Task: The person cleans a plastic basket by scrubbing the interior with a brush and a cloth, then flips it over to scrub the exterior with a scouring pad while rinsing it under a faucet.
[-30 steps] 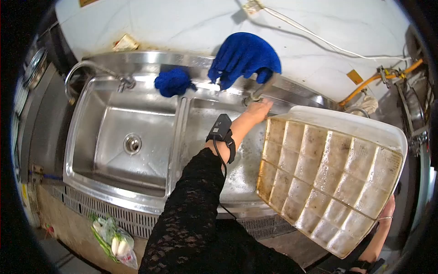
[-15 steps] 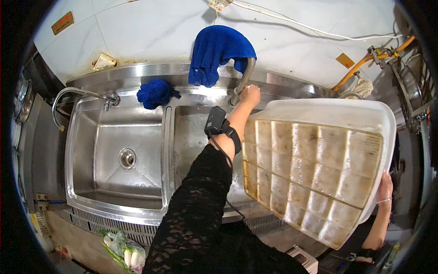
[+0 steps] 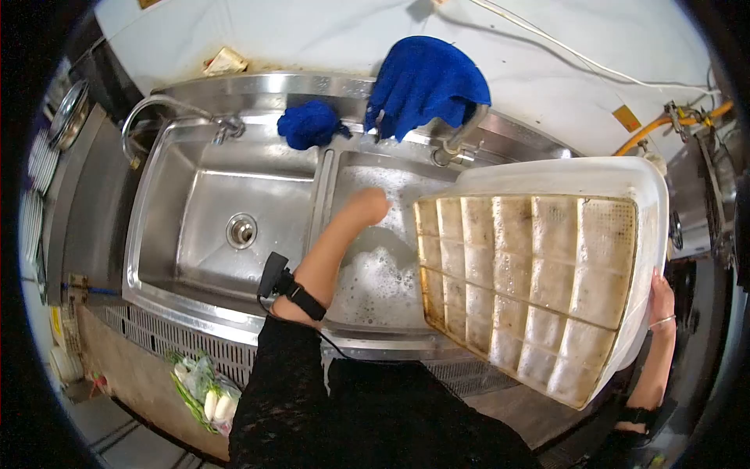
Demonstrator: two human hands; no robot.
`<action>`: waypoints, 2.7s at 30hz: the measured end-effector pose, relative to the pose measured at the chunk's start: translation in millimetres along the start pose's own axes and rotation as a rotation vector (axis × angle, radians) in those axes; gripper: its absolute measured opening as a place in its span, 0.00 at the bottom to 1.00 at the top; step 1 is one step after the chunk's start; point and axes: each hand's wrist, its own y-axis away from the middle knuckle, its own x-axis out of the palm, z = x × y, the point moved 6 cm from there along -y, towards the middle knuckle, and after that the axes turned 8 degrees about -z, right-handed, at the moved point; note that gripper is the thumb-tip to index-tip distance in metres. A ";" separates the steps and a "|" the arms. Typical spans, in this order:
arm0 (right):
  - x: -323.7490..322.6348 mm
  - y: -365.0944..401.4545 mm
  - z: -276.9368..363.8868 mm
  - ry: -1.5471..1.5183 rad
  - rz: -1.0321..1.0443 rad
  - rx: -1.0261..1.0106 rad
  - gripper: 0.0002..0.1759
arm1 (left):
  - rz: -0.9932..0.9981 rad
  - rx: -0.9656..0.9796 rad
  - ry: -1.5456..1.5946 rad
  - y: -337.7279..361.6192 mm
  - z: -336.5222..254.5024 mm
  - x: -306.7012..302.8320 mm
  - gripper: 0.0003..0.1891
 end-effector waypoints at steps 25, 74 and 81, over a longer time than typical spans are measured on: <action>63.3 -143.0 -60.9 0.670 0.005 -0.461 0.31 | 0.209 -0.630 -0.060 119.5 120.2 265.6 0.14; 151.5 7.3 -48.9 -0.084 0.334 -0.292 0.38 | -0.530 0.457 0.230 21.8 -192.6 4.8 0.17; 154.0 -6.2 -59.1 -0.060 0.315 -0.338 0.37 | -0.398 0.395 0.107 -14.0 -172.8 -7.7 0.17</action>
